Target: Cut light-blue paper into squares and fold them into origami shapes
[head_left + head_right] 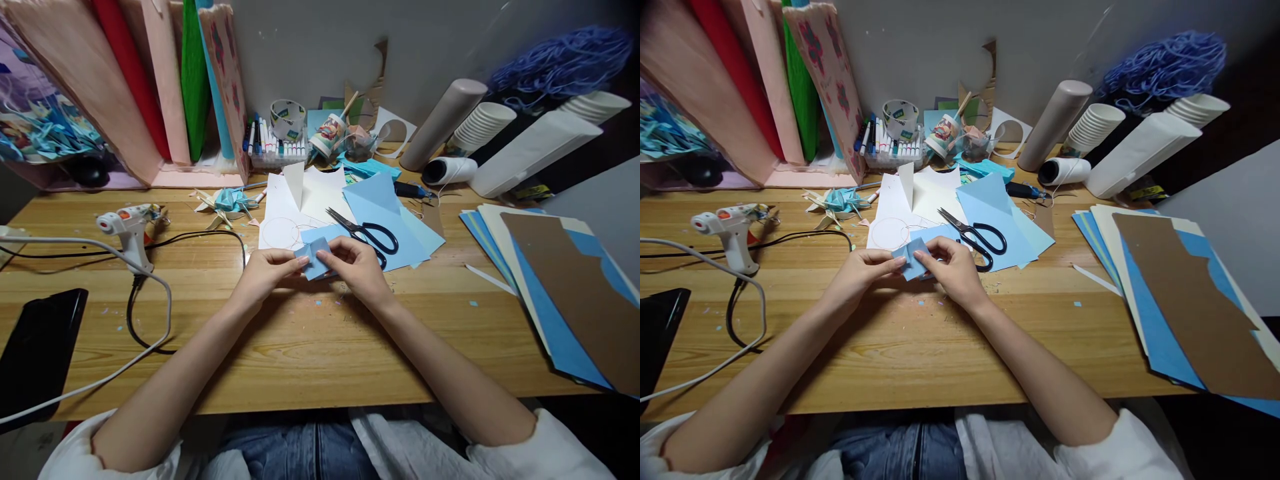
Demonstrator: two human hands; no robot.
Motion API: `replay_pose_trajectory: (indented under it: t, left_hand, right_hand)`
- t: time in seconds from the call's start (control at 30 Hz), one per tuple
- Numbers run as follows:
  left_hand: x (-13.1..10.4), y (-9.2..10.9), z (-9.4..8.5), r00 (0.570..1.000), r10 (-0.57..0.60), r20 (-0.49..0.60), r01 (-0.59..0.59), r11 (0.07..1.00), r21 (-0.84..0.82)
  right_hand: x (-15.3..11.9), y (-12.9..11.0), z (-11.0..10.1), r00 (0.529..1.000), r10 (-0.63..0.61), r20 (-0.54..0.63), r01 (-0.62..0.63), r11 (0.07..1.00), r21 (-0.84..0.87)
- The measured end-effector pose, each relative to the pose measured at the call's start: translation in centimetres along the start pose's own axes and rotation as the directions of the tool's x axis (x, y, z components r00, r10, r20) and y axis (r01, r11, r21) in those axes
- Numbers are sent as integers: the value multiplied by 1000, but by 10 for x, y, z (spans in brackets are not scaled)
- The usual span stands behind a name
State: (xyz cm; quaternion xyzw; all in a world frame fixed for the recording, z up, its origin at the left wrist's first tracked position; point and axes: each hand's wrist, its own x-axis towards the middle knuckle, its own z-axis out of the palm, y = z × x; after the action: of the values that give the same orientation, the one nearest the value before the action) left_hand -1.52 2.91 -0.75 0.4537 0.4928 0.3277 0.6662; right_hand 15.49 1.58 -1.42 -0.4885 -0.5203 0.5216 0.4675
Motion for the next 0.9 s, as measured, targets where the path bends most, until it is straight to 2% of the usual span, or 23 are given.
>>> replay_pose_trajectory:
  t: [0.4, 0.63, 0.9]
  left_hand:
    - [1, -4, 3, 991, 97, -94, -82, 985, 154]
    - [2, -6, 4, 989, 104, -103, -89, 986, 139]
    - [0, -5, 6, 994, 15, -110, -14, 1000, 14]
  right_hand:
    - [-2, 1, 1, 1000, 14, 6, -14, 1000, -24]
    - [-2, 0, 1, 1000, 9, 8, -9, 1000, -27]
    - [-2, -1, 2, 1000, 14, 0, -14, 999, -30]
